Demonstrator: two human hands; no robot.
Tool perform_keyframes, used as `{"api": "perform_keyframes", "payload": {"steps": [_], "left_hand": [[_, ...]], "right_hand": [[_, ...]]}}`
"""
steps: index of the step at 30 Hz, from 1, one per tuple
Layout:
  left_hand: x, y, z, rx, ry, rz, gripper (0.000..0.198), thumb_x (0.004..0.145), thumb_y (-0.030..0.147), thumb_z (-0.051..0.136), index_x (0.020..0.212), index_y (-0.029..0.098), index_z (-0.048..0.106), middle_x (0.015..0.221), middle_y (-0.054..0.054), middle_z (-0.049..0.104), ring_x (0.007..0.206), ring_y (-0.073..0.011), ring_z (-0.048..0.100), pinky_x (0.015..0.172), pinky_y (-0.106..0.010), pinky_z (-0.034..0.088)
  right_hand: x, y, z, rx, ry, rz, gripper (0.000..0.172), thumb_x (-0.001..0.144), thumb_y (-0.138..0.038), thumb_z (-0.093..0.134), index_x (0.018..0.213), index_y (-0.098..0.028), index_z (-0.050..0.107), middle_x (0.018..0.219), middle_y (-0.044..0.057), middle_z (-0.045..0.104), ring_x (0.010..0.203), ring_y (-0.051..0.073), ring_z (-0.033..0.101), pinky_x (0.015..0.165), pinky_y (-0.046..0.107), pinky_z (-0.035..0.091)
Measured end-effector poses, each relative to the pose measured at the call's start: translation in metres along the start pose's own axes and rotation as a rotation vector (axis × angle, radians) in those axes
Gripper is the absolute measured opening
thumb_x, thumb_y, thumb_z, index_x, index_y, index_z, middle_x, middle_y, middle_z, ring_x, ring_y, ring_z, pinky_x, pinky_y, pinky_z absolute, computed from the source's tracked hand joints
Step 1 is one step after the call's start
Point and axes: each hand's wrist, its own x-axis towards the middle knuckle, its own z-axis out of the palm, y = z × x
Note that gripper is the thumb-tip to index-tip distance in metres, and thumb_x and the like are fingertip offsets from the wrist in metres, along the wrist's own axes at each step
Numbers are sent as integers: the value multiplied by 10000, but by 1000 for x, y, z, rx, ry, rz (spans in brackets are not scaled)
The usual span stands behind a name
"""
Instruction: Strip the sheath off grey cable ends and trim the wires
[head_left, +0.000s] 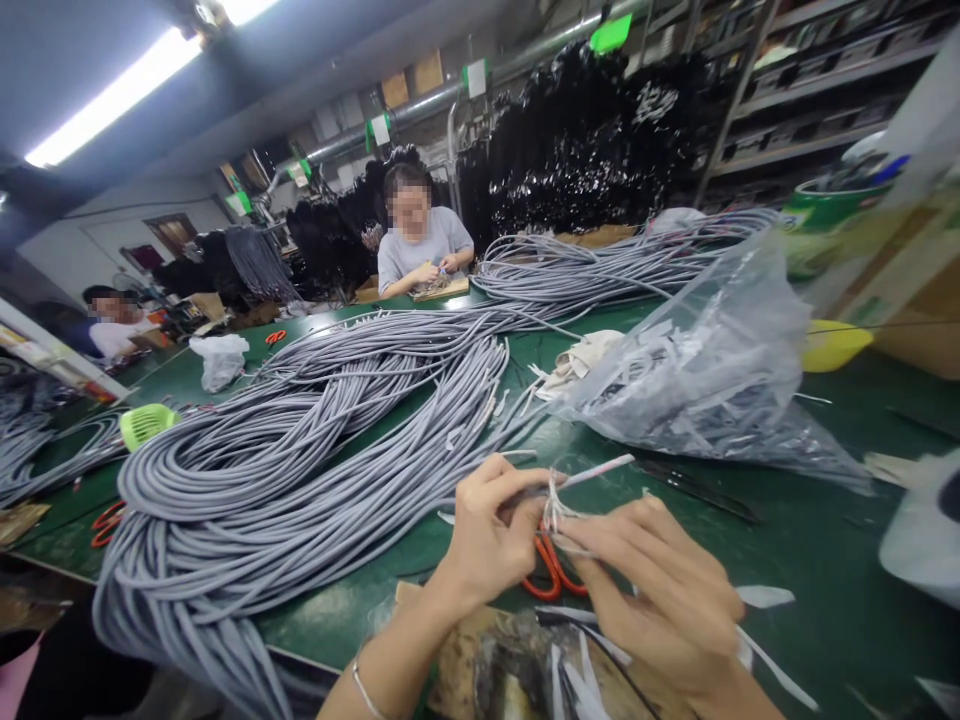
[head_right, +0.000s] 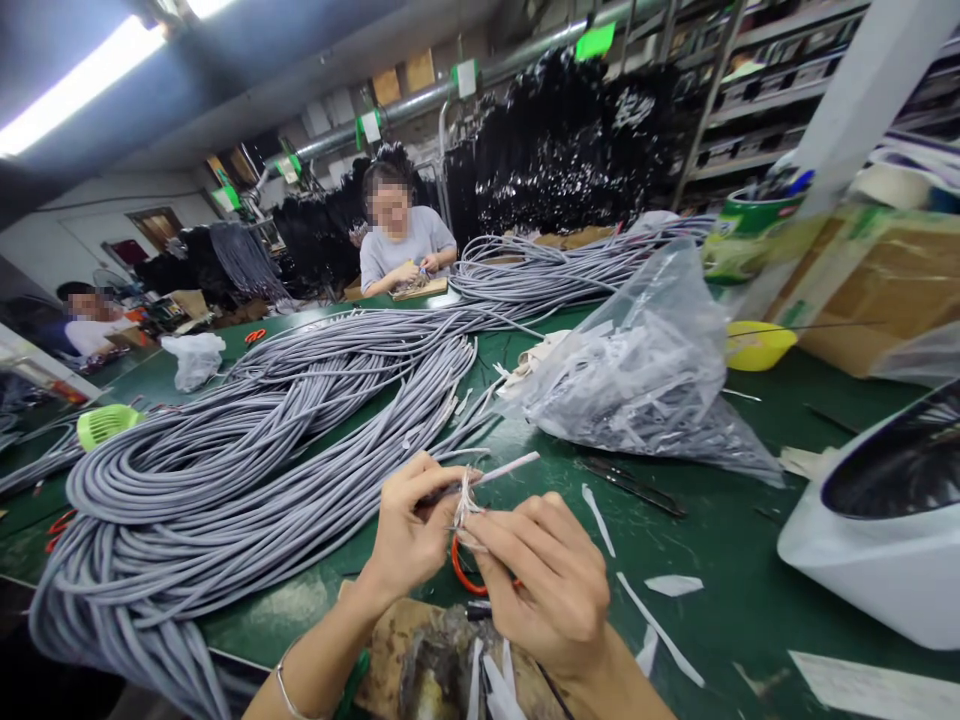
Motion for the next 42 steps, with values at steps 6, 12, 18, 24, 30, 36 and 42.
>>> {"api": "perform_keyframes", "payload": {"steps": [6, 12, 18, 24, 30, 36, 42], "left_hand": [[-1, -2, 4, -6, 12, -47, 259, 812, 108, 486, 905, 184, 716, 655, -19, 518, 529, -106, 451, 463, -204, 374], [0, -10, 6, 58, 31, -53, 265, 821, 106, 479, 912, 179, 717, 658, -16, 505, 546, -112, 465, 499, -211, 392], [1, -15, 2, 238, 22, 40, 362, 836, 101, 418, 1093, 203, 653, 647, -18, 495, 542, -130, 454, 499, -225, 392], [4, -20, 1, 30, -25, -71, 429, 821, 95, 403, 1213, 164, 565, 794, -67, 666, 659, -164, 567, 625, -271, 477], [11, -22, 3, -370, -77, -314, 360, 794, 181, 495, 1121, 130, 639, 1115, -115, 653, 1054, -256, 573, 875, -350, 456], [16, -23, -3, -421, -3, -325, 357, 771, 444, 569, 809, 123, 720, 698, -57, 671, 665, -164, 581, 635, -250, 444], [11, -26, 3, -646, -345, -411, 657, 672, 745, 450, 427, 138, 510, 341, 69, 253, 327, -43, 203, 373, -207, 184]], "right_hand": [[-3, 2, 0, 60, -26, -42, 222, 706, -7, 591, 833, -187, 606, 595, 20, 653, 503, 124, 530, 494, 270, 451], [-3, 5, 4, 48, -20, -60, 218, 696, -9, 602, 789, -205, 602, 590, 6, 654, 483, 124, 527, 482, 270, 454], [9, 6, 11, 37, -39, 191, 108, 791, -170, 556, 695, -204, 593, 535, -23, 620, 395, 104, 529, 378, 206, 425], [12, -4, 17, -34, 2, -20, 110, 793, -120, 551, 728, -197, 598, 533, -18, 624, 415, 98, 557, 425, 193, 430], [14, 2, 18, 8, -119, -85, 142, 818, -114, 513, 732, -169, 612, 516, 2, 607, 429, 89, 538, 460, 193, 411], [20, 35, 9, 94, -293, 628, 321, 676, -441, 647, 498, -188, 562, 419, -24, 489, 381, 95, 408, 383, 219, 306], [14, 34, 12, 535, -331, 940, 532, 651, -669, 540, 638, -150, 659, 516, 17, 552, 490, 121, 474, 479, 241, 403]]}}
